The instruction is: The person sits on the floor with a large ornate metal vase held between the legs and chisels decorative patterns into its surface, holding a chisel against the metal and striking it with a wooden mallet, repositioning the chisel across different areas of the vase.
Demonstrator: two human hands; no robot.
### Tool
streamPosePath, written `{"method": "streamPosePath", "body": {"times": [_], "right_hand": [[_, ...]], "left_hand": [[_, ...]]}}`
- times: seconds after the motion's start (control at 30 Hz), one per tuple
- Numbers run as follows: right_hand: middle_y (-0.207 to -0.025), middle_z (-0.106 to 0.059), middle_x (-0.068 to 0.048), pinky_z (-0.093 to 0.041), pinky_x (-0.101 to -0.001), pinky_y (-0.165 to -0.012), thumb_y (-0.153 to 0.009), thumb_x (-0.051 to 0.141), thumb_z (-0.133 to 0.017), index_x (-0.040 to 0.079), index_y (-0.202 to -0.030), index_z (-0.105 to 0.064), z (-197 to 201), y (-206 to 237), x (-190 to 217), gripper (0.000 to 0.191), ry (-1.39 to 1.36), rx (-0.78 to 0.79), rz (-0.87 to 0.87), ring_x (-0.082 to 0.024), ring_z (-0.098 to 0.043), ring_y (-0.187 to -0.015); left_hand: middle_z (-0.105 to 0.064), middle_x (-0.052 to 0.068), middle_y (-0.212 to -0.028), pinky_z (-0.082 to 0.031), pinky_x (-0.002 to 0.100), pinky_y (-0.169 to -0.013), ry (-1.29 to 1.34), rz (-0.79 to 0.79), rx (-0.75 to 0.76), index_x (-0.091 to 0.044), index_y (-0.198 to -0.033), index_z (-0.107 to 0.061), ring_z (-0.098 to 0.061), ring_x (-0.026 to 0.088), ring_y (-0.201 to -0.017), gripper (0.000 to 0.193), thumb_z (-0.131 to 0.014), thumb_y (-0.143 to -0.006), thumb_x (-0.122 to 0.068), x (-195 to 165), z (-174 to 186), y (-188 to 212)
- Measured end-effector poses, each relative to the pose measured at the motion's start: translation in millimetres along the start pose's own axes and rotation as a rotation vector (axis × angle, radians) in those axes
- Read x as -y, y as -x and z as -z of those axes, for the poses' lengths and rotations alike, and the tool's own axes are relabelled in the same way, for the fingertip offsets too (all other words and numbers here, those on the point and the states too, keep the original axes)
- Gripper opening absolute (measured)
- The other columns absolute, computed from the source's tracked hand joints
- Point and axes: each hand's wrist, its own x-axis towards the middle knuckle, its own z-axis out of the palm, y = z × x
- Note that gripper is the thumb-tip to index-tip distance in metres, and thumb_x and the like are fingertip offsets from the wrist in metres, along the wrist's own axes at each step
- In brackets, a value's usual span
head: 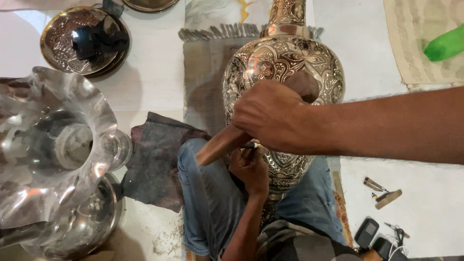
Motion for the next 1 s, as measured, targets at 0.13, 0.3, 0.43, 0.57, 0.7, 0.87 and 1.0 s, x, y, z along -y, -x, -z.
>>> {"method": "streamPosePath", "body": {"times": [0.13, 0.3, 0.43, 0.57, 0.7, 0.87, 1.0], "right_hand": [[-0.071, -0.068, -0.006, -0.055, -0.0335, -0.043, -0.083, 0.021, -0.078, 0.003, -0.085, -0.067, 5.4, 4.4, 6.7, 0.021, -0.143, -0.027, -0.031, -0.015, -0.065, -0.056], [-0.075, -0.067, -0.009, -0.055, -0.0341, -0.047, -0.083, 0.024, -0.079, 0.001, -0.087, -0.067, 11.1, 6.5, 10.7, 0.026, -0.243, 0.107, -0.079, -0.016, -0.065, -0.058], [-0.074, -0.067, -0.007, -0.052, -0.0334, -0.048, -0.091, 0.023, -0.073, 0.004, -0.085, -0.07, 7.8, 11.4, 9.5, 0.02, -0.06, 0.124, -0.023, -0.015, -0.062, -0.06], [-0.07, -0.068, -0.006, -0.052, -0.032, -0.045, -0.093, 0.023, -0.069, 0.001, -0.091, -0.066, 6.7, 14.8, 7.6, 0.022, -0.077, 0.047, -0.025, -0.013, -0.063, -0.055], [-0.07, -0.065, -0.003, -0.051, -0.03, -0.043, -0.095, 0.015, -0.067, 0.004, -0.084, -0.068, 9.7, 17.5, 6.3, 0.016, 0.023, 0.135, -0.015, -0.011, -0.059, -0.055], [-0.07, -0.061, -0.003, -0.045, -0.0315, -0.046, -0.093, 0.025, -0.069, 0.005, -0.088, -0.067, 9.0, 20.6, 6.9, 0.021, -0.05, 0.182, 0.002, -0.013, -0.051, -0.055], [-0.07, -0.06, -0.004, -0.047, -0.0298, -0.04, -0.086, 0.022, -0.073, 0.004, -0.096, -0.061, 2.3, 19.9, 6.8, 0.023, -0.294, 0.024, -0.083, -0.012, -0.051, -0.05]], "left_hand": [[-0.057, -0.002, -0.073, -0.045, 0.021, -0.065, -0.066, -0.029, -0.008, 0.003, -0.087, -0.061, -0.049, 0.003, -0.07, 0.011, -0.066, -0.086, 0.013, 12.9, 1.2, -0.4], [-0.064, -0.004, -0.076, -0.043, 0.02, -0.062, 0.051, 0.076, -0.016, 0.003, -0.097, -0.063, -0.054, 0.003, -0.068, 0.016, -0.064, -0.082, 0.009, 12.4, 0.9, 5.0], [-0.061, -0.002, -0.075, -0.046, 0.022, -0.067, -0.103, -0.127, -0.028, 0.004, -0.091, -0.062, -0.054, 0.005, -0.069, 0.008, -0.062, -0.085, 0.01, 13.2, -0.3, 5.5], [-0.057, 0.0, -0.072, -0.048, 0.023, -0.067, -0.094, -0.019, -0.032, 0.004, -0.087, -0.057, -0.051, 0.006, -0.068, 0.015, -0.071, -0.087, 0.009, 12.1, -1.7, 5.6], [-0.072, 0.002, -0.081, -0.051, 0.024, -0.062, -0.022, 0.033, -0.039, 0.007, -0.103, -0.068, -0.064, 0.007, -0.07, 0.024, -0.067, -0.079, 0.01, 3.6, -4.3, 5.1], [-0.068, 0.002, -0.08, -0.049, 0.021, -0.069, -0.077, -0.061, 0.038, 0.009, -0.104, -0.07, -0.059, 0.005, -0.074, 0.018, -0.069, -0.085, 0.011, -3.6, -2.6, 5.1], [-0.066, -0.001, -0.072, -0.045, 0.02, -0.063, -0.094, -0.071, -0.011, 0.006, -0.101, -0.069, -0.055, 0.002, -0.067, 0.018, -0.065, -0.084, 0.011, -0.2, -3.2, 4.1]]}}
